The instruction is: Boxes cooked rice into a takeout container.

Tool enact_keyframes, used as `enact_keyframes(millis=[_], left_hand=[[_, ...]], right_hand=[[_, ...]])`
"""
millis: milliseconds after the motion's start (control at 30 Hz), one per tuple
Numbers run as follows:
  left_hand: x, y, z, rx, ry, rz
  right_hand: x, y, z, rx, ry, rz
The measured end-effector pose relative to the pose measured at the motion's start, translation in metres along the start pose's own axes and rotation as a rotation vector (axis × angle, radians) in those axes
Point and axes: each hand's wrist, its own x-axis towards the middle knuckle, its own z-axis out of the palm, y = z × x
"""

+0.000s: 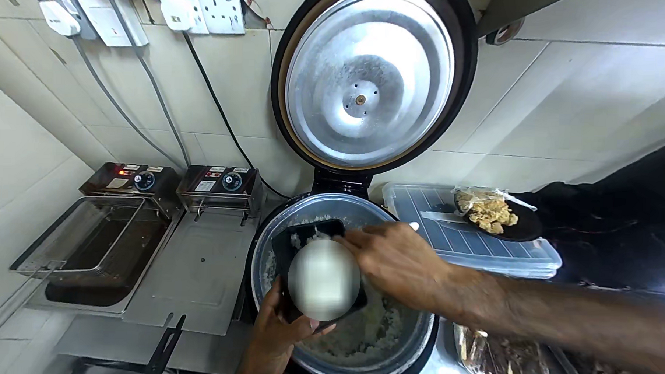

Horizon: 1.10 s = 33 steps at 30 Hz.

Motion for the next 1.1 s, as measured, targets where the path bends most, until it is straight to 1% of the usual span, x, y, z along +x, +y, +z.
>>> enact_keyframes(millis=[33,100,167,200,233,300,333,367,400,467,500,567,667,733,767,900,967,1000,1033,1067,1100], left_hand=[[0.000,0.001,-0.002,-0.011,0.020,0.011],[-0.003,0.006,-0.007,-0.045,0.114,0.066],[-0.007,0.011,-0.016,-0.056,0.204,0.163],[-0.008,0.014,-0.022,-0.050,0.226,0.220],[-0.009,0.018,-0.027,-0.050,0.244,0.277],[-0.014,0.023,-0.035,-0.078,0.274,0.372],[-0.016,0.024,-0.037,-0.085,0.299,0.409],[-0.017,0.023,-0.039,-0.077,0.325,0.450],[-0.016,0.019,-0.040,-0.034,0.364,0.498],[-0.010,0.006,-0.038,0.121,0.463,0.635],[-0.008,-0.002,-0.035,0.217,0.497,0.718],[-0.003,-0.014,-0.030,0.380,0.536,0.864],[0.000,-0.028,-0.024,0.488,0.597,0.996],[-0.001,-0.035,-0.025,0.572,0.642,1.033],[-0.001,-0.037,-0.025,0.601,0.660,1.045],[0.000,-0.041,-0.023,0.591,0.736,1.065],[0.001,-0.041,-0.023,0.585,0.761,1.060],[0.000,-0.041,-0.023,0.588,0.766,1.056],[0.000,-0.042,-0.024,0.592,0.764,1.049],[0.000,-0.042,-0.025,0.593,0.759,1.047],[0.000,-0.043,-0.025,0.589,0.753,1.048]], right_hand=[[0.006,0.006,-0.002,0.028,0.014,-0.021],[0.016,0.023,-0.012,0.063,0.102,-0.020],[0.025,0.044,-0.018,0.006,0.135,0.060],[0.030,0.054,-0.015,-0.062,0.085,0.122],[0.033,0.060,-0.009,-0.131,-0.026,0.189],[0.040,0.061,0.024,-0.133,-0.379,0.272],[0.042,0.059,0.050,-0.112,-0.541,0.257],[0.043,0.058,0.080,-0.089,-0.650,0.211],[0.042,0.058,0.111,-0.067,-0.701,0.144],[0.042,0.057,0.166,-0.019,-0.731,0.030],[0.043,0.057,0.187,0.007,-0.748,-0.002],[0.049,0.053,0.210,0.042,-0.804,-0.019],[0.067,0.051,0.213,0.006,-0.918,-0.059],[0.071,0.058,0.220,0.001,-0.903,-0.088],[0.073,0.060,0.220,0.022,-0.905,-0.064],[0.072,0.060,0.211,0.249,-0.933,0.250],[0.067,0.060,0.209,0.269,-0.970,0.330],[0.062,0.063,0.210,0.257,-1.000,0.331],[0.056,0.064,0.207,0.225,-1.050,0.257],[0.048,0.063,0.203,0.165,-1.103,0.121],[0.038,0.059,0.199,0.140,-1.131,0.025]])
